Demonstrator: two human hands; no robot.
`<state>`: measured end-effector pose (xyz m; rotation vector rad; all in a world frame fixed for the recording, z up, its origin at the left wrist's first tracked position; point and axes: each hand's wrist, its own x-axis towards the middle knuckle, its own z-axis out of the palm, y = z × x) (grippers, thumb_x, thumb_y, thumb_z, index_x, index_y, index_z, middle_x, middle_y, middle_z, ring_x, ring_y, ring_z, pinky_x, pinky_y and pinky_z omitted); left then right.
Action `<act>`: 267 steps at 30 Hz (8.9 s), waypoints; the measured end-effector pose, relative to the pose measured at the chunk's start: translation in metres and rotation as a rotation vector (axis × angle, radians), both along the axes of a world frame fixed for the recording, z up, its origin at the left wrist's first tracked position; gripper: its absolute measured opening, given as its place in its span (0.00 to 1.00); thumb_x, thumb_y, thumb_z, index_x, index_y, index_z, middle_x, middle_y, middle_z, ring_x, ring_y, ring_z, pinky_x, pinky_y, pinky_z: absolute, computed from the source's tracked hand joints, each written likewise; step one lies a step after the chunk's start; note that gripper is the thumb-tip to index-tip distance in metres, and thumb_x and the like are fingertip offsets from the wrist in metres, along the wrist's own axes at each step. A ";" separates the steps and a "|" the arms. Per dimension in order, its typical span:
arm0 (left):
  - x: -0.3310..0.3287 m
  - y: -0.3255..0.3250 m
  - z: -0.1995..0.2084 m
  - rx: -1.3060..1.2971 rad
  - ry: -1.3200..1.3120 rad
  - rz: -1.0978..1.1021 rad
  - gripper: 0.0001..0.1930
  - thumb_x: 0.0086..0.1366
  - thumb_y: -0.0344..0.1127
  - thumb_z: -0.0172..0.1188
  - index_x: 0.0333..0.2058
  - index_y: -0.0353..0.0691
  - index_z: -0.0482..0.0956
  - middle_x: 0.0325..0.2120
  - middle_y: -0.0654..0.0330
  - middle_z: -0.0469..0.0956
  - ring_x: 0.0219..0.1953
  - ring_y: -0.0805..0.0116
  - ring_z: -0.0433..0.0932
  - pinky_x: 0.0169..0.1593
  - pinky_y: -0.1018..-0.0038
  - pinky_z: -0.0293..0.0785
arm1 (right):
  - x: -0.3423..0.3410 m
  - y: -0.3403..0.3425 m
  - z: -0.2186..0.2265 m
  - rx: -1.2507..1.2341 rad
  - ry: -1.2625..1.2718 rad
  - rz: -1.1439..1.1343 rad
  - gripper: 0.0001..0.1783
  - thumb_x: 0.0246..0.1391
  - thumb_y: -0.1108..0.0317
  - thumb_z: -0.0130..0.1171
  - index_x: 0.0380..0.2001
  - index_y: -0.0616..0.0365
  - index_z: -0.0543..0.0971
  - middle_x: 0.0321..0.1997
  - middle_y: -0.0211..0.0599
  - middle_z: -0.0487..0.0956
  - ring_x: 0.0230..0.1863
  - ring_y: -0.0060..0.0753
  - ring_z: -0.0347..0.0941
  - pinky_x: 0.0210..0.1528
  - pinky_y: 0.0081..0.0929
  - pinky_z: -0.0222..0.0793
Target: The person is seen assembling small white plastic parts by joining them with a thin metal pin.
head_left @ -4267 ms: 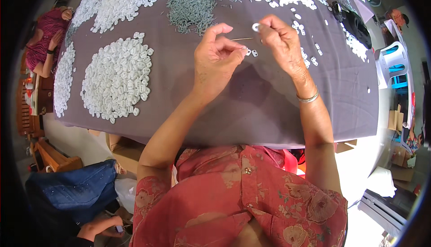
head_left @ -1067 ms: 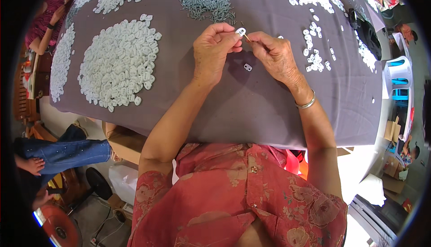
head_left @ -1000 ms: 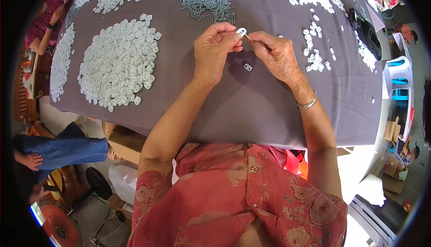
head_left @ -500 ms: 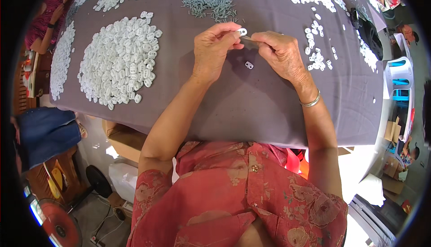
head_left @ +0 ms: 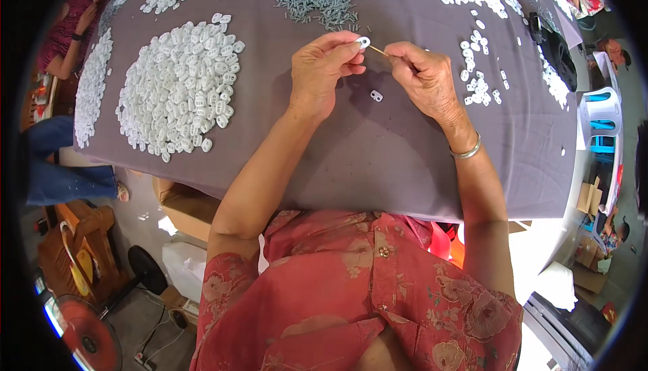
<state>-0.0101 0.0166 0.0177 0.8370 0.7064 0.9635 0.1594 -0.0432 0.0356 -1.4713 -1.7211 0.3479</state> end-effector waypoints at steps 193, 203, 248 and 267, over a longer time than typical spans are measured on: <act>-0.005 0.001 -0.003 0.722 0.788 -0.018 0.05 0.52 0.27 0.57 0.28 0.36 0.79 0.26 0.57 0.79 0.25 0.66 0.76 0.31 0.73 0.72 | -0.016 -0.012 -0.001 -0.012 -0.518 0.240 0.04 0.39 0.75 0.55 0.23 0.61 0.74 0.26 0.37 0.72 0.27 0.42 0.72 0.30 0.36 0.71; -0.009 0.006 0.000 0.588 0.540 -0.012 0.06 0.58 0.26 0.59 0.35 0.37 0.80 0.29 0.67 0.79 0.29 0.82 0.72 0.30 0.83 0.67 | 0.006 -0.003 0.004 -0.350 0.022 0.173 0.05 0.49 0.75 0.53 0.31 0.63 0.75 0.19 0.28 0.70 0.21 0.17 0.62 0.24 0.19 0.60; -0.004 -0.001 0.003 0.223 0.110 -0.226 0.17 0.55 0.23 0.61 0.45 0.35 0.72 0.25 0.63 0.74 0.25 0.77 0.70 0.30 0.79 0.67 | 0.003 -0.001 0.003 -0.429 0.617 0.187 0.07 0.55 0.68 0.58 0.31 0.61 0.78 0.23 0.27 0.74 0.19 0.13 0.64 0.20 0.13 0.61; -0.014 0.008 0.011 0.339 0.256 -0.289 0.07 0.58 0.30 0.60 0.34 0.36 0.80 0.24 0.65 0.77 0.25 0.81 0.72 0.28 0.83 0.69 | -0.009 0.003 0.005 -0.310 0.486 0.139 0.03 0.53 0.74 0.56 0.29 0.59 0.78 0.22 0.20 0.72 0.20 0.08 0.60 0.20 0.10 0.55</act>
